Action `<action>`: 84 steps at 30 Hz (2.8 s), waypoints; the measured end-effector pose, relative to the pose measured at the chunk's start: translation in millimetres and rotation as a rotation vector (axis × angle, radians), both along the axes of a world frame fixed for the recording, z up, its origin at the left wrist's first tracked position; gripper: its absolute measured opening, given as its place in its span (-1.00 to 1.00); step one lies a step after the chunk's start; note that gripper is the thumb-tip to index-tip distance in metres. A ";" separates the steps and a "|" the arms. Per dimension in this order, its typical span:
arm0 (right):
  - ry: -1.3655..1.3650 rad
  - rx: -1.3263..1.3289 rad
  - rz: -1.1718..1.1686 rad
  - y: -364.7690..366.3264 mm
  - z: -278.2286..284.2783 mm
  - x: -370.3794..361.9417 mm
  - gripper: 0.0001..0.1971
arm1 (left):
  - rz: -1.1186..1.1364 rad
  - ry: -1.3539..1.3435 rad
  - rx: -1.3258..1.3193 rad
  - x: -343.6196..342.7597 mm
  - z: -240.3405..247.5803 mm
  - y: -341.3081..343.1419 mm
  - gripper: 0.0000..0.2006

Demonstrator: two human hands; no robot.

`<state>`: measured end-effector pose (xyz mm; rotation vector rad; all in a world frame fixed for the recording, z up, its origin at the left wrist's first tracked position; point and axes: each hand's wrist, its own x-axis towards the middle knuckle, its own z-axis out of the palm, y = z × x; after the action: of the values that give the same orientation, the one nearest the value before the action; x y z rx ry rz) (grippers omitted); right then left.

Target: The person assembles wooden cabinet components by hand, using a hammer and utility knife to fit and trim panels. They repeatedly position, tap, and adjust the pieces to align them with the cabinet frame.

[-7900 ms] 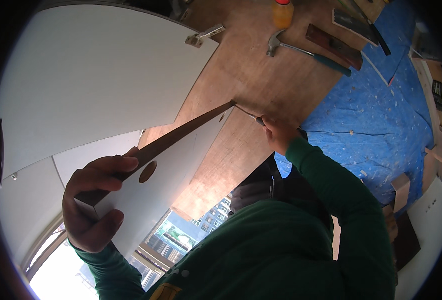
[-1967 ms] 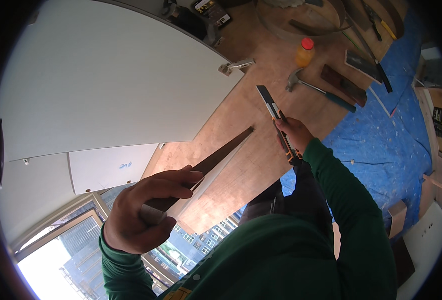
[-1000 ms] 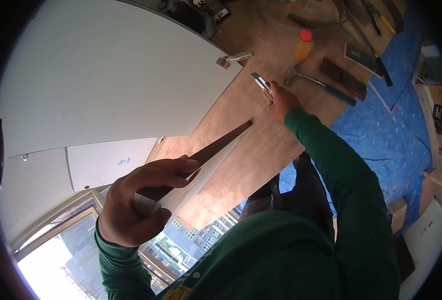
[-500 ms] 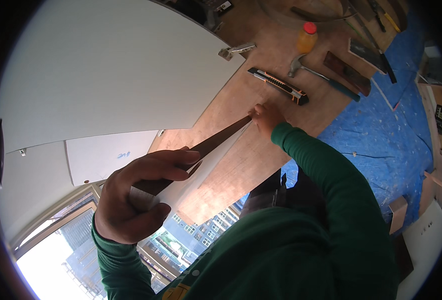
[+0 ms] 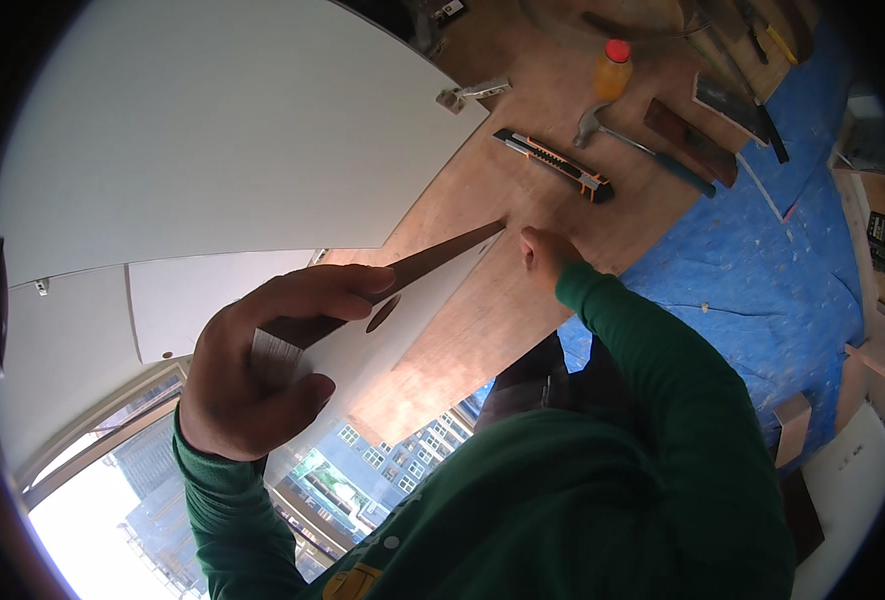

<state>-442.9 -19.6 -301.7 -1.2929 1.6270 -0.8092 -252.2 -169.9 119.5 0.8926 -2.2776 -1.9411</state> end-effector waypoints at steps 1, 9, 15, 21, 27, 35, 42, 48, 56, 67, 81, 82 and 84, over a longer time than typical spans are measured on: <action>0.015 0.108 0.090 22.7 0.1 -8.9 -0.91 | -0.019 -0.022 -0.026 0.5 1.0 -0.5 -0.40; 0.804 0.676 -0.307 227.9 -15.0 -221.0 -0.40 | -0.052 0.012 -0.218 1.5 -0.2 -2.0 -0.50; 0.444 0.664 -0.123 253.6 -2.2 -268.5 -0.45 | -0.016 -0.154 -0.369 -1.2 19.6 12.1 -0.46; 0.288 0.619 -0.109 222.5 -27.7 -240.2 -0.50 | 0.028 -0.231 -1.111 -7.1 27.8 50.1 -0.56; 0.246 0.633 -0.010 209.3 -40.1 -249.1 -0.51 | 0.178 -0.190 -1.206 -7.6 21.0 70.5 -0.76; 0.185 0.553 -0.020 185.7 -58.3 -273.4 -0.63 | 0.156 -0.107 -1.207 -3.9 15.5 60.1 -0.84; 0.135 0.595 0.024 181.3 -37.0 -261.8 -0.67 | 0.334 -0.243 -1.237 -2.1 8.7 66.2 -0.75; 0.169 0.545 0.122 178.5 -30.5 -257.1 -0.66 | 0.395 -0.347 -1.199 -6.6 9.3 67.7 -0.61; 0.350 0.322 0.352 170.5 -46.1 -262.7 -0.63 | 0.556 -0.524 -0.886 -23.6 30.0 61.9 -0.57; 0.327 0.396 0.247 193.5 -39.1 -253.6 -0.67 | 0.866 -0.461 -1.014 -65.0 4.6 72.7 -0.73; 0.135 0.291 0.275 130.5 45.4 -221.9 -0.83 | 0.910 -0.329 -1.328 -57.2 -24.4 73.3 -0.67; 0.015 0.192 0.271 116.3 68.1 -209.4 -0.78 | 0.933 -0.312 -1.329 -57.7 -24.8 73.9 -0.68; -0.041 0.141 0.251 84.7 118.7 -180.5 -0.72 | 0.955 -0.257 -1.345 -56.5 -25.8 74.9 -0.71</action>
<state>-623.4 65.0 -183.0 -1.3379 1.4272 -0.5548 -308.7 -95.0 93.7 1.4621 -1.9118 0.1419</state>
